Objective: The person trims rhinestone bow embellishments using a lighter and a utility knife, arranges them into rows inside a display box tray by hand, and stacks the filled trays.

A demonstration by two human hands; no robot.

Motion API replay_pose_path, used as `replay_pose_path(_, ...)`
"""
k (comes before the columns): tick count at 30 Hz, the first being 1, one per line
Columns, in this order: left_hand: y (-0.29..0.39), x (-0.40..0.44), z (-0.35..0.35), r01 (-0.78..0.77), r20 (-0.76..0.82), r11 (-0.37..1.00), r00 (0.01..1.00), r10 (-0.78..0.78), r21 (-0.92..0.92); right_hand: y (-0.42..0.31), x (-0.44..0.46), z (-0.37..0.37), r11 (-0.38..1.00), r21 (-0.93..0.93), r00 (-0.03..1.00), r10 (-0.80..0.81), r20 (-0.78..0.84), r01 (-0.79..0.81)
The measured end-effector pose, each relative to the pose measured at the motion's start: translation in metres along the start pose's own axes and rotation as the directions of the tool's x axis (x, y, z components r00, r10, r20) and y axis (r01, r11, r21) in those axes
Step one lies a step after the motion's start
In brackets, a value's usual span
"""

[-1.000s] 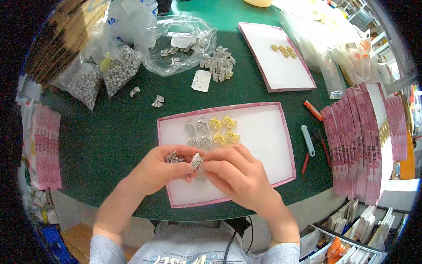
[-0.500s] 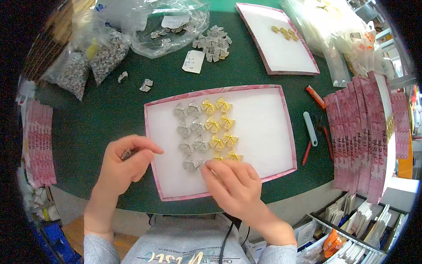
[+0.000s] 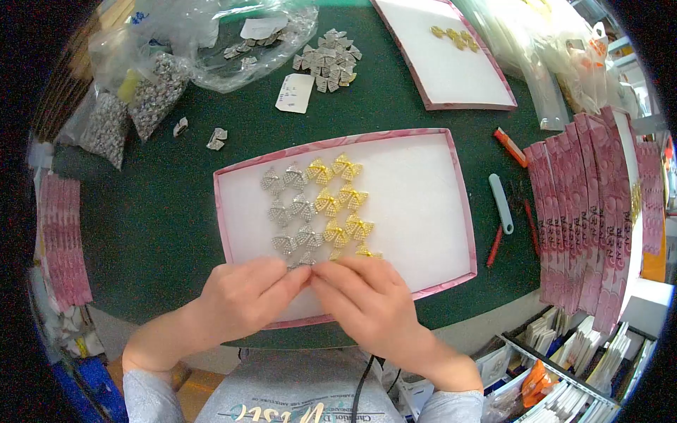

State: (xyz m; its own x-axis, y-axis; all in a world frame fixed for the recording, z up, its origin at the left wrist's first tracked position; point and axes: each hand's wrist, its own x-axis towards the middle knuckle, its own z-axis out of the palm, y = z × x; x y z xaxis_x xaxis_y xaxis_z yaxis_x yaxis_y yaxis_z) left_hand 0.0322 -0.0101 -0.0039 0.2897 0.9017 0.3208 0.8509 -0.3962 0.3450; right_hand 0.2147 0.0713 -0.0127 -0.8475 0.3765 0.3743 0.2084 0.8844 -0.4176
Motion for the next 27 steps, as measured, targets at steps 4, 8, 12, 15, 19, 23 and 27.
replay_pose_path(4,0.001,0.003,0.001,0.027,0.033,1.000,0.999,-0.027,-0.006,0.007,0.004,-0.013,0.990,0.003,0.990,0.141,-0.020,-0.141)
replay_pose_path(8,0.002,0.007,0.004,0.043,0.039,0.999,0.998,-0.044,0.020,0.012,0.008,-0.012,0.986,-0.043,0.986,0.164,0.025,-0.163)
replay_pose_path(12,0.007,0.010,0.004,0.070,0.063,0.995,0.995,-0.074,0.065,0.011,0.010,-0.013,0.985,-0.088,0.986,0.153,0.071,-0.146)
replay_pose_path(15,0.010,0.011,0.004,0.030,0.097,0.988,0.994,-0.046,0.154,0.009,0.007,-0.010,0.981,-0.164,0.992,0.112,0.056,-0.101)
replay_pose_path(19,0.012,0.007,0.004,-0.040,0.088,0.970,0.996,0.019,0.238,0.009,0.005,-0.008,0.977,-0.196,0.996,0.087,0.018,-0.082)
replay_pose_path(23,0.009,0.007,0.001,-0.084,0.085,0.967,0.994,0.065,0.239,0.009,0.005,-0.009,0.978,-0.187,0.996,0.090,-0.010,-0.090)
replay_pose_path(27,0.008,0.003,0.006,-0.121,0.055,0.972,0.992,0.113,0.199,0.011,0.003,-0.008,0.982,-0.162,0.996,0.090,-0.028,-0.093)
